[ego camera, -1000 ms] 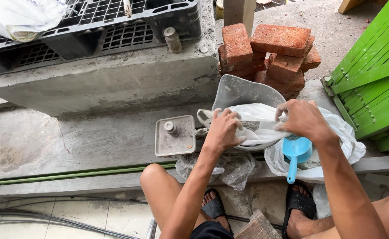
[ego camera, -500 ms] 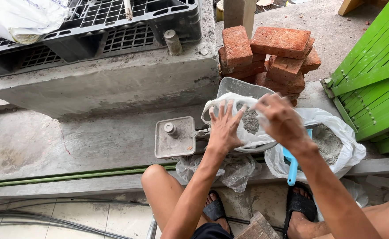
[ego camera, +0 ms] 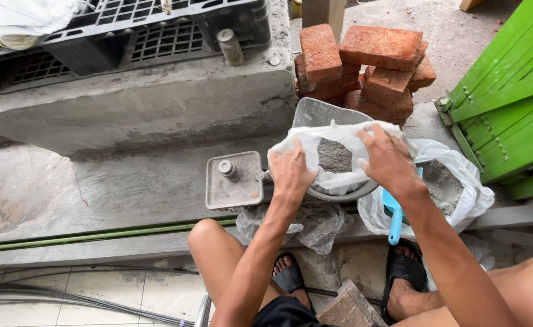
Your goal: The person scoops cement from a white sack into a clear plastic container using a blue scoop. The person then folds the top of the sack over the container's rim to secure it.
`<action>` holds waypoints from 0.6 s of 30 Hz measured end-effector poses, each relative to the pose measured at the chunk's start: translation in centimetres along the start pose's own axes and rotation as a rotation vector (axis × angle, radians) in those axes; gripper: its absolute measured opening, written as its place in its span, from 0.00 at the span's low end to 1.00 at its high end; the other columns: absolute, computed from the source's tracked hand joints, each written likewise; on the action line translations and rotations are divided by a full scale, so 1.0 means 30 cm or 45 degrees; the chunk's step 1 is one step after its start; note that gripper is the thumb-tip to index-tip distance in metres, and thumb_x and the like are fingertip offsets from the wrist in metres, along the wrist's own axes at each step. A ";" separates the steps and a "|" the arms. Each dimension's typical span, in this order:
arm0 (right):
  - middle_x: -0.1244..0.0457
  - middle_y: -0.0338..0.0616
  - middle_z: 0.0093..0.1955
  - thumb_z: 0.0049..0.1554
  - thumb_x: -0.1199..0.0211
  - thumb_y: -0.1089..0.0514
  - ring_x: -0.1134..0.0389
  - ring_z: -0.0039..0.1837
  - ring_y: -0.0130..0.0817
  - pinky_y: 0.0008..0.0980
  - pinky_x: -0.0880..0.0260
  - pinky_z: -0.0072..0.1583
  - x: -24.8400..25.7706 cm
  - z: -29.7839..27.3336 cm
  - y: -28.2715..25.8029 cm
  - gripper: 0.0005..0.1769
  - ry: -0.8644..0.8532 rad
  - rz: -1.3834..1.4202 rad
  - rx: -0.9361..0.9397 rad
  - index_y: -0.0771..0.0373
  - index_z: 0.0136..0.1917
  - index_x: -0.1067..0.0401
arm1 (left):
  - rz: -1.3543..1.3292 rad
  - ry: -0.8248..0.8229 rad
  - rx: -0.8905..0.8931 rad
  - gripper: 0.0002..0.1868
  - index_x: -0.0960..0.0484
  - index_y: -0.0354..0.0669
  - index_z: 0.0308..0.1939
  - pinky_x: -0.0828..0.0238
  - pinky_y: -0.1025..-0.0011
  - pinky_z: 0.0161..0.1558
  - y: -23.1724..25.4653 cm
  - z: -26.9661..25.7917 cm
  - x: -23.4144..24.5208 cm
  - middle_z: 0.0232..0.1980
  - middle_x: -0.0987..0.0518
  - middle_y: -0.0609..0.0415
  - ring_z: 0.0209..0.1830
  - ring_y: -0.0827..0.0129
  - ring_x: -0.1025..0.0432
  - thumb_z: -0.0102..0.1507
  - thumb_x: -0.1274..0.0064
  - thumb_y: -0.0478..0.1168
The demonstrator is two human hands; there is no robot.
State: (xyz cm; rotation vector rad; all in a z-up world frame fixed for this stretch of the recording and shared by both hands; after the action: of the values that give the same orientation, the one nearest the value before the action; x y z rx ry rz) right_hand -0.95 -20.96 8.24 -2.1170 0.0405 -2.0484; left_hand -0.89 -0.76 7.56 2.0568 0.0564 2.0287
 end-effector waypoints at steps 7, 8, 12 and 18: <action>0.44 0.54 0.70 0.38 0.16 0.52 0.34 0.66 0.67 0.70 0.27 0.58 -0.134 0.041 0.199 0.63 -0.141 0.018 -0.159 0.46 0.81 0.45 | 0.081 -0.291 0.194 0.63 0.48 0.37 0.79 0.54 0.44 0.71 -0.072 0.006 -0.080 0.52 0.16 0.42 0.53 0.47 0.21 0.50 0.29 0.56; 0.43 0.59 0.69 0.38 0.16 0.53 0.35 0.66 0.70 0.72 0.29 0.58 -0.116 0.037 0.199 0.64 -0.196 0.079 -0.145 0.49 0.81 0.46 | 0.036 -0.331 0.210 0.64 0.49 0.37 0.79 0.55 0.42 0.72 -0.080 0.004 -0.091 0.50 0.15 0.41 0.52 0.46 0.20 0.48 0.27 0.55; 0.45 0.67 0.73 0.38 0.15 0.54 0.38 0.69 0.78 0.75 0.34 0.64 0.004 -0.024 0.101 0.66 -0.382 0.184 -0.126 0.54 0.82 0.48 | -0.022 -0.456 0.230 0.67 0.49 0.36 0.79 0.56 0.36 0.72 -0.079 -0.012 -0.104 0.52 0.17 0.39 0.56 0.42 0.22 0.47 0.26 0.58; 0.47 0.74 0.73 0.39 0.14 0.55 0.40 0.70 0.81 0.74 0.36 0.66 -0.108 -0.004 0.193 0.67 -0.466 0.233 -0.160 0.56 0.83 0.51 | -0.107 -0.532 0.214 0.66 0.50 0.41 0.80 0.45 0.40 0.66 -0.082 -0.078 -0.080 0.58 0.19 0.40 0.62 0.42 0.26 0.48 0.31 0.63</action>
State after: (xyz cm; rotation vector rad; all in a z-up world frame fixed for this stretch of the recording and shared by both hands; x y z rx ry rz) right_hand -0.53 -26.16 4.13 -2.4291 0.3039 -1.5718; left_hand -2.90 1.48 4.70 2.4925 0.2376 1.5558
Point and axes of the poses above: each hand's wrist, its own z-axis towards the middle knuckle, its own x-axis out of the back of the hand, y = z × x, the point moved 5 cm from there along z, towards the middle knuckle
